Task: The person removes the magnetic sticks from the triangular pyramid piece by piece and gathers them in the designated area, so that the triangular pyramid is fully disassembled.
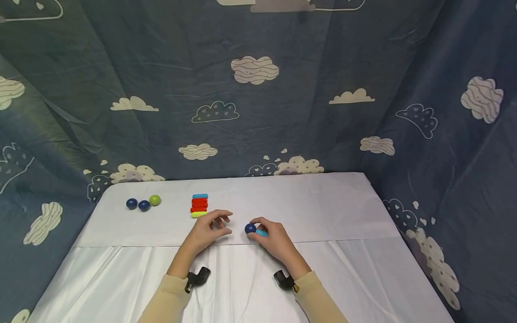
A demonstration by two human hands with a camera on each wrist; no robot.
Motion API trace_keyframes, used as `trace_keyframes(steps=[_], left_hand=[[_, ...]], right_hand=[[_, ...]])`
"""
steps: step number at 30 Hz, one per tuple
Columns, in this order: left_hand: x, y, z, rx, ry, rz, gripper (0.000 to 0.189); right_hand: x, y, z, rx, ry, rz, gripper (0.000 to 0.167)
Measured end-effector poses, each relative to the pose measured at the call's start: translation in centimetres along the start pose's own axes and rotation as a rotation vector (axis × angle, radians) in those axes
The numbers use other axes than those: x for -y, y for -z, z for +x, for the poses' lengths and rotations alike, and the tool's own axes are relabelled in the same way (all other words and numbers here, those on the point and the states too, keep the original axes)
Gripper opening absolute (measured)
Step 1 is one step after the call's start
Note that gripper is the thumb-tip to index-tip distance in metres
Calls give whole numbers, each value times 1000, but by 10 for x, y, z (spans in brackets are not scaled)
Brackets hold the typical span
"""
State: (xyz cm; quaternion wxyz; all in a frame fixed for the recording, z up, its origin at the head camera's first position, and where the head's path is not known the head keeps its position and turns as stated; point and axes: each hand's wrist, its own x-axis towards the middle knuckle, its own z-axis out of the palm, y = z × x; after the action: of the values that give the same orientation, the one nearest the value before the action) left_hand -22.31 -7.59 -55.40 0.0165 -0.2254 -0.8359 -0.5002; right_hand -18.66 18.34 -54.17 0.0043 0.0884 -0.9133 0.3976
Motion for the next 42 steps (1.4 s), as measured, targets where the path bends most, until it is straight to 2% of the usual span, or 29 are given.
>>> trace_keyframes(steps=[8, 19, 27, 34, 42], left_hand=[[-10, -17, 1, 120, -52, 2, 46], [-14, -24, 1, 171, -43, 2, 38], [-17, -25, 0, 151, -56, 19, 37], [-14, -23, 0, 122, -6, 31, 35], [-14, -16, -2, 102, 68, 25, 37]], right_hand=[[3, -5, -2, 34, 51, 68, 36], [4, -10, -3, 59, 17, 91, 39], [3, -10, -3, 45, 4, 100, 37], [0, -8, -2, 33, 17, 83, 35], [-9, -4, 1, 25, 32, 166, 31]])
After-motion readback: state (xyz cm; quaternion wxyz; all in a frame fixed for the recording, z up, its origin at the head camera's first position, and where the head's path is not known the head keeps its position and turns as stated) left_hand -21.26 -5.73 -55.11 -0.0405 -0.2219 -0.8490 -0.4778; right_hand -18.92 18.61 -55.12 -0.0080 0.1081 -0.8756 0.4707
